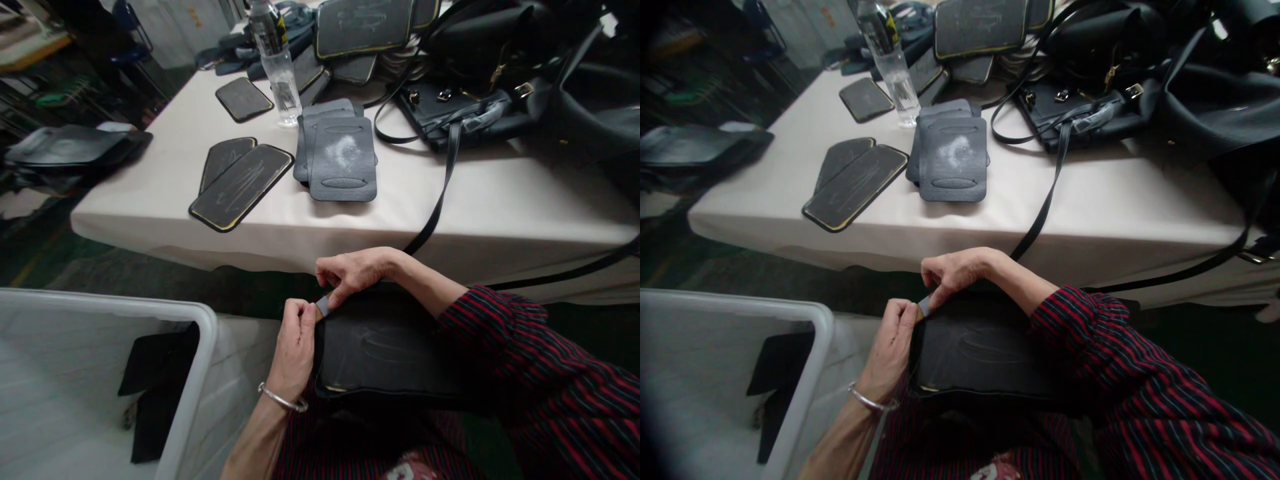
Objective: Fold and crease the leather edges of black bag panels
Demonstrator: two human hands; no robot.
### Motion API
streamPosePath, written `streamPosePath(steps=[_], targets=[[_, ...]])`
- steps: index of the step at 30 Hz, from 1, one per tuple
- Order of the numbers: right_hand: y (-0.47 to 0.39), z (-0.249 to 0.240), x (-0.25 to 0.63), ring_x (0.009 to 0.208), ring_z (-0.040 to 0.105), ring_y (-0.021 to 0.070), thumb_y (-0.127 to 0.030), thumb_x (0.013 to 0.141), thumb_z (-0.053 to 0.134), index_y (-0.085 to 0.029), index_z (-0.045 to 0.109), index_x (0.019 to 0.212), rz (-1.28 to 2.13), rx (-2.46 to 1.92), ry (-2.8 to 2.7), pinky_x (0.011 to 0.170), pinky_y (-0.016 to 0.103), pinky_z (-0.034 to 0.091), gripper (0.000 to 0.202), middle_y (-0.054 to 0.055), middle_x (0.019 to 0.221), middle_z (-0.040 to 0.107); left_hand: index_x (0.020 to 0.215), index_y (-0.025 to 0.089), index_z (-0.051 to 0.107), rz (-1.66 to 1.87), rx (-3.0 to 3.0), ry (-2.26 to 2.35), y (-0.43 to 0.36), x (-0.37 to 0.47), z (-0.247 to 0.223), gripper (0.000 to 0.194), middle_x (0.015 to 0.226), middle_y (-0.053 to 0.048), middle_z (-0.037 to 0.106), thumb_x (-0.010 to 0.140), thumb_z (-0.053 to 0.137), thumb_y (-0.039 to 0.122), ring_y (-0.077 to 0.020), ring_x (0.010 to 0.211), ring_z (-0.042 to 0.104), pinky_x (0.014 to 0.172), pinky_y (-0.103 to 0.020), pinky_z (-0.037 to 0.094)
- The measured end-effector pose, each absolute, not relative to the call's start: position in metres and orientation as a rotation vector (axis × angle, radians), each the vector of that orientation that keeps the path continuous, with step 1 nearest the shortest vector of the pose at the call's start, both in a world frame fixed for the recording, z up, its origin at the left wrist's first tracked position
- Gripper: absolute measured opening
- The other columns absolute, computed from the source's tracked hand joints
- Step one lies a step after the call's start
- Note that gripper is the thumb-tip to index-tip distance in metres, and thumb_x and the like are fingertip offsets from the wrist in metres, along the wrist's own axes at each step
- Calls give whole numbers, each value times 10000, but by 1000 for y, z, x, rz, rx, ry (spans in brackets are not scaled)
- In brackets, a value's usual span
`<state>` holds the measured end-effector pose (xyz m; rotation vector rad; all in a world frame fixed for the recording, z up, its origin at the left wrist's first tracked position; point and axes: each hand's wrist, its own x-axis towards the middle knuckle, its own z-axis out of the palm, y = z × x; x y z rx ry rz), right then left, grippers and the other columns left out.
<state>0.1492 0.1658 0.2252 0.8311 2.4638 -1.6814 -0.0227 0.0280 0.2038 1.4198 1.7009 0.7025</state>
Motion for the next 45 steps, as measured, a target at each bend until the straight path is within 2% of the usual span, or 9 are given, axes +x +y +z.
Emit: streamPosePath(steps=[3, 14, 16, 19, 22, 25, 29, 35, 45], targets=[[155, 232, 158, 693, 499, 124, -429, 646, 800, -166, 493, 1028, -1571, 884, 2456, 552, 217, 374, 556, -17, 849, 540, 887, 222, 426, 738, 1359, 1691, 16, -15, 204, 278, 781, 24, 454, 935, 348, 484, -138, 702, 455, 633, -265, 379], [82, 273, 165, 862, 485, 203, -274, 865, 627, -171, 504, 881, -622, 994, 2857, 784, 365, 383, 162, 62, 941, 539, 881, 208, 490, 803, 965, 1274, 22, -33, 204, 329, 765, 29, 465, 860, 517, 535, -113, 691, 430, 635, -244, 365], [84, 277, 170, 746, 472, 160, -235, 893, 572, -183, 481, 861, -865, 1170, 2766, 691, 314, 382, 109, 25, 832, 533, 961, 203, 541, 874, 775, 1138, 33, -38, 202, 377, 786, 18, 484, 882, 454, 562, -109, 702, 444, 652, -239, 383], [100, 276, 166, 550, 370, 99, -286, 947, 480, -212, 428, 888, -1724, 1621, 2560, 526, 236, 311, 108, -50, 657, 441, 1077, 200, 604, 883, 612, 1076, 52, -37, 200, 437, 821, -4, 540, 871, 471, 562, -114, 722, 496, 671, -239, 408], [119, 265, 142, 471, 266, 72, -358, 949, 474, -230, 370, 853, -2759, 1870, 2187, 467, 209, 271, 191, -85, 609, 344, 994, 167, 658, 804, 529, 1027, 64, -30, 199, 371, 833, -36, 611, 769, 654, 463, -141, 754, 555, 663, -238, 421], [129, 251, 114, 452, 252, 61, -405, 911, 541, -230, 329, 789, -3323, 1811, 1821, 450, 199, 283, 300, -93, 593, 323, 918, 166, 653, 818, 512, 1041, 66, -22, 196, 280, 807, -26, 623, 734, 698, 373, -129, 732, 552, 645, -223, 409], [127, 241, 95, 453, 260, 63, -389, 901, 569, -237, 327, 796, -3457, 1702, 1700, 432, 193, 325, 305, -94, 596, 340, 868, 184, 615, 901, 584, 1060, 59, -17, 190, 236, 816, 3, 611, 772, 672, 392, -113, 748, 534, 679, -222, 404], [119, 232, 94, 429, 233, 53, -385, 927, 544, -244, 361, 841, -3338, 1729, 1841, 360, 145, 203, 246, -98, 584, 342, 889, 201, 604, 911, 814, 1239, 50, -12, 188, 266, 764, 25, 563, 837, 594, 462, -103, 715, 476, 635, -209, 371], [119, 229, 92, 398, 270, 41, -385, 926, 547, -236, 377, 828, -3218, 1752, 1971, 344, 144, 220, 246, -102, 574, 355, 1009, 216, 582, 897, 520, 861, 44, -20, 183, 248, 939, -5, 602, 836, 624, 389, -126, 829, 549, 765, -243, 432]])
